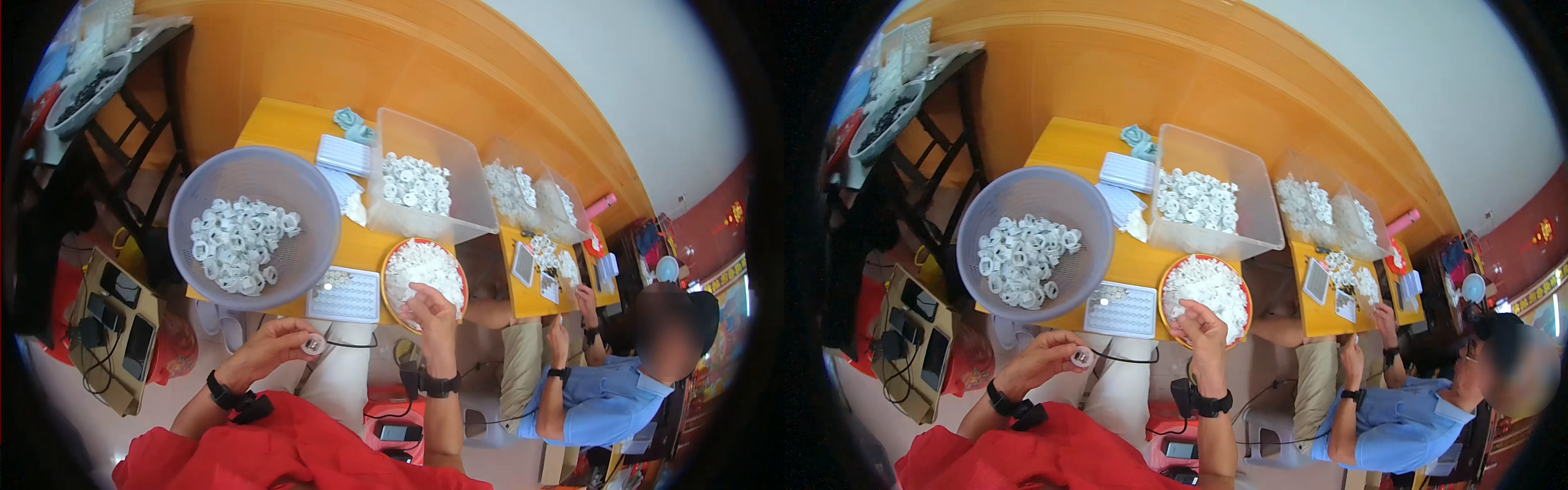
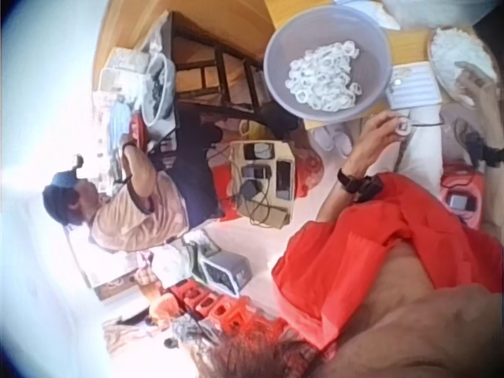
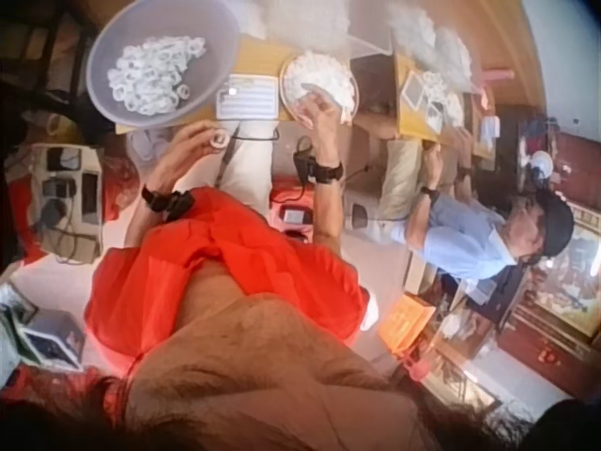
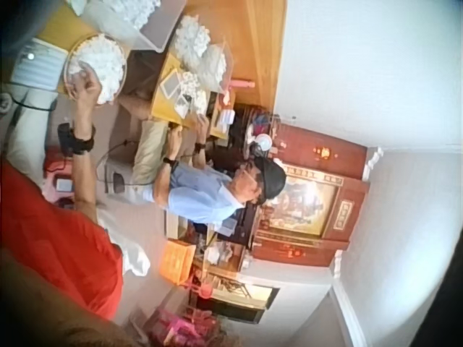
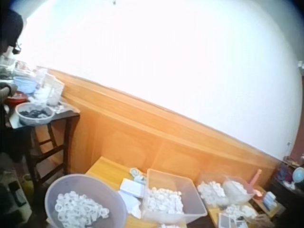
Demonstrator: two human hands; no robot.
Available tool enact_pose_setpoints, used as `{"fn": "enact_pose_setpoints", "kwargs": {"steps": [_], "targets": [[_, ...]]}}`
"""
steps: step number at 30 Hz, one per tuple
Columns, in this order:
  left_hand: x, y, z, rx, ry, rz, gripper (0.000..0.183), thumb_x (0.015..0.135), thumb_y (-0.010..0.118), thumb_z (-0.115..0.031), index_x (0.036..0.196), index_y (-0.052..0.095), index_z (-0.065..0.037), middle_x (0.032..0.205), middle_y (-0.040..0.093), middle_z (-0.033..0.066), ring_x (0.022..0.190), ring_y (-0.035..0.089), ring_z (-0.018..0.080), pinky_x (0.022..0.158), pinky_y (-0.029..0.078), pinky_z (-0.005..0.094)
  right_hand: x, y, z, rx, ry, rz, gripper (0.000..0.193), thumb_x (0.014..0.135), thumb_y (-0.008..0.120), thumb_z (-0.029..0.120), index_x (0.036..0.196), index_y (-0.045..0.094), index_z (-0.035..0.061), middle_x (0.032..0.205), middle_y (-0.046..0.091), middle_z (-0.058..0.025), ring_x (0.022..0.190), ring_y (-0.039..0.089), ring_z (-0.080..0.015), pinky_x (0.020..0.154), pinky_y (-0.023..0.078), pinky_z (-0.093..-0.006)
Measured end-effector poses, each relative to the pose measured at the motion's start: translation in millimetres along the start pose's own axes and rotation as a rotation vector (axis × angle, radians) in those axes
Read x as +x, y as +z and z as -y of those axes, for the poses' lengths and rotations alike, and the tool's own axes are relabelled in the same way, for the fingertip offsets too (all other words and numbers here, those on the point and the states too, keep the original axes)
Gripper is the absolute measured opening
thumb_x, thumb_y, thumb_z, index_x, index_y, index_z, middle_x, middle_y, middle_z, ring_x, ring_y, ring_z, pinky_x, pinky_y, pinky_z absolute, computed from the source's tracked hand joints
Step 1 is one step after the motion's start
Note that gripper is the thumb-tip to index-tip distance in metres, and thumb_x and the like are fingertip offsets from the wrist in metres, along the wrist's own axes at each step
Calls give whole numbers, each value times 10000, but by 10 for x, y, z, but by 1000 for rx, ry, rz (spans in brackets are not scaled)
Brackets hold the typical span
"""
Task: Sort and assemble small white plastic components by placing them into a specialized tray.
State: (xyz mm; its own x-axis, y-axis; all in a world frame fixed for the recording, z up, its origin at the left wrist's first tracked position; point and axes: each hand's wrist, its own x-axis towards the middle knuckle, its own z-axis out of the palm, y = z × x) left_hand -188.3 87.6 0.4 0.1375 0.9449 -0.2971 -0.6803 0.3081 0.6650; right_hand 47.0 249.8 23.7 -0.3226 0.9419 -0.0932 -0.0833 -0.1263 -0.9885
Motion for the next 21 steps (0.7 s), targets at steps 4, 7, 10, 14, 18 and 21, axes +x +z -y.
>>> {"fn": "enact_pose_setpoints", "kwargs": {"steps": [4,7,10,14,18,21], "targets": [[36,149,-102,39,53,-85,202,884,558,-167,1028,567,-26,1002,598,79,909,591,153,796,511,299,-175,516,251,34,77,107,166,836,557,12,996,585,-22,821,643,-111,706,636,-156,636,525,-247],[41,218,-149,5,116,-92,188,899,530,-139,1031,579,-15,991,586,51,885,583,128,768,505,263,-342,787,309,52,101,150,122,812,581,2,931,591,-20,790,611,-65,690,614,-142,623,516,-244],[30,198,-158,8,153,-49,189,897,534,-139,1037,586,-24,987,589,43,890,576,117,764,500,256,-441,928,255,-54,-144,227,112,797,588,-27,907,604,-19,813,581,-44,679,562,-111,610,482,-218],[-5,171,-161,15,171,-22,188,885,553,-133,1039,583,-30,1032,592,61,884,582,120,766,507,263,-549,1053,148,-111,-188,270,124,790,629,-3,913,626,-15,854,576,-42,671,545,-80,586,442,-203],[-4,172,-147,15,177,-39,193,883,556,-132,1042,588,-28,1007,595,48,879,576,109,760,503,256,-604,1056,97,-287,-272,236,117,780,627,-10,898,627,-7,786,588,-54,623,540,-85,556,427,-205],[-15,194,-148,25,163,-55,195,882,556,-126,1045,593,-26,974,598,33,869,569,98,755,499,245,-629,1035,93,-295,-276,235,112,775,626,-14,887,625,-4,772,591,-58,608,538,-90,550,425,-208]]}}
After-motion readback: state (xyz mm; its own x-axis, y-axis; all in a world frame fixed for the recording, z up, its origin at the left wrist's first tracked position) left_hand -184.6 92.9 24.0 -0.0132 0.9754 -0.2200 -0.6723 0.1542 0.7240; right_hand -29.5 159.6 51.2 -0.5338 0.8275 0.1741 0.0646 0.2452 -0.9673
